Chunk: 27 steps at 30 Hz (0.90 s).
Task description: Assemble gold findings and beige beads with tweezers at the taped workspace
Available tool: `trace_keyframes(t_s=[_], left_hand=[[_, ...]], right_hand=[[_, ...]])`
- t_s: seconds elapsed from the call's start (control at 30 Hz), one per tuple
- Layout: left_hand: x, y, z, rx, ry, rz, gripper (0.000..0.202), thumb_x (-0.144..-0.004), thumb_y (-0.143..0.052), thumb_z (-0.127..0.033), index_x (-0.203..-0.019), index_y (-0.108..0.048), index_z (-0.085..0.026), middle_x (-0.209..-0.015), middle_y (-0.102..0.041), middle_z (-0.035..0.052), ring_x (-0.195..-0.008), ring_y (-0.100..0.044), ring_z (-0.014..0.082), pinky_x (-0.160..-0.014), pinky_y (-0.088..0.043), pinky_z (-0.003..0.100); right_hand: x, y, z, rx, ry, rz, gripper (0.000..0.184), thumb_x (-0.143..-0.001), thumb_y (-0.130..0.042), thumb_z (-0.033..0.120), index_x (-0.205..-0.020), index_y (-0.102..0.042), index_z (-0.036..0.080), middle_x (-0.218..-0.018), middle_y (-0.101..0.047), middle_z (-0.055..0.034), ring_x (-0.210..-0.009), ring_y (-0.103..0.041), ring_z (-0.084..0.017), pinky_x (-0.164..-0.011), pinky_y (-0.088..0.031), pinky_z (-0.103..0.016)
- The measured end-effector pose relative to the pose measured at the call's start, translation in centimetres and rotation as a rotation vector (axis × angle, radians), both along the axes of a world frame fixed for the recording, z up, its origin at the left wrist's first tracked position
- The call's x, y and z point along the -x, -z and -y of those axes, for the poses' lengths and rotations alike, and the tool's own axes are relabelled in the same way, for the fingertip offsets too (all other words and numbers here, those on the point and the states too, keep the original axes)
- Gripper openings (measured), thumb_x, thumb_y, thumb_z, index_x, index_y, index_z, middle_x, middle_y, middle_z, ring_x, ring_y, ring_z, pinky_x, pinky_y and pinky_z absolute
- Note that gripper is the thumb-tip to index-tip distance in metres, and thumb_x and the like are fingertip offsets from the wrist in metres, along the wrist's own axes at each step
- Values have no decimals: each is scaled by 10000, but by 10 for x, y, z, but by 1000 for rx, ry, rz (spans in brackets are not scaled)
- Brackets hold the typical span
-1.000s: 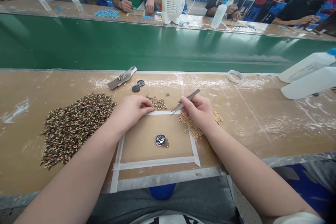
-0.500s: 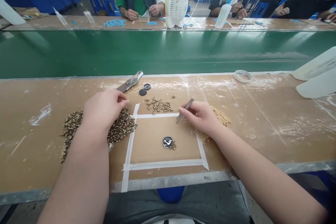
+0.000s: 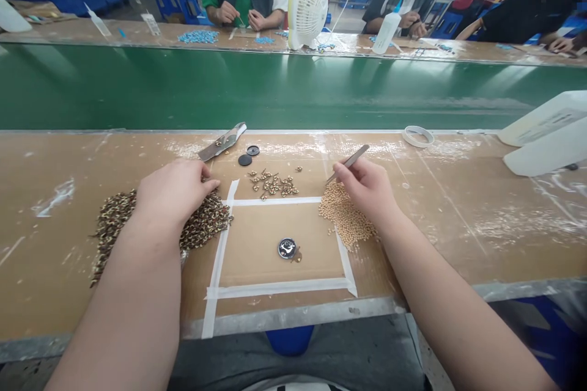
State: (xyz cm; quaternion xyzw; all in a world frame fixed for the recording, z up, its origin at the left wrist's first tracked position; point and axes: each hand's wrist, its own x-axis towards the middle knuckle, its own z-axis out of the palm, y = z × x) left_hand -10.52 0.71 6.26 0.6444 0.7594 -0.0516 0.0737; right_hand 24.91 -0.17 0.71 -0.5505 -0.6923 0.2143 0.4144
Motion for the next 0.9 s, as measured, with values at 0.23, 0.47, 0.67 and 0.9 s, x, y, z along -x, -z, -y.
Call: trace_keyframes(t_s=[0.23,0.47,0.67,0.9], left_hand=[[-2,3,-3,57,-21,-5,295,-871,-584,-518,-981,-733,-288,-1048,-753,83,-905,-654,328,-692,-452,383],[0,7,-2,53,-3,-4,277,-875,-567,-486,-1008,-707,-287,-1074,-757,82,-922,-667,335,-710,-463,399],[2,10,-3,43,10,-14,264,-860,-565,-427,-1042,-697,-287,-1081,-763,92,-910,-674,332,-722,-491,406],[-13,-1,3,-103,13,142,233,-883,-562,-376,-1033,-699,-261,-1033,-772,88,-895,-696,320,-748,-516,412]], right_hand=[[-8,3,-9,42,21,103,321,-1000,-589,473,-865,-694,202,-701,-653,-21,-648,-576,-179,-648,-395,-336],[-4,5,-8,79,-29,155,286,-1002,-584,433,-866,-682,201,-693,-618,-12,-646,-554,-179,-638,-374,-328],[-4,3,-9,73,-29,166,274,-995,-601,409,-837,-677,199,-689,-618,-12,-652,-560,-177,-639,-379,-331],[8,6,-1,144,-83,-230,353,-985,-638,487,-793,-674,194,-639,-622,10,-580,-548,-133,-589,-409,-310]])
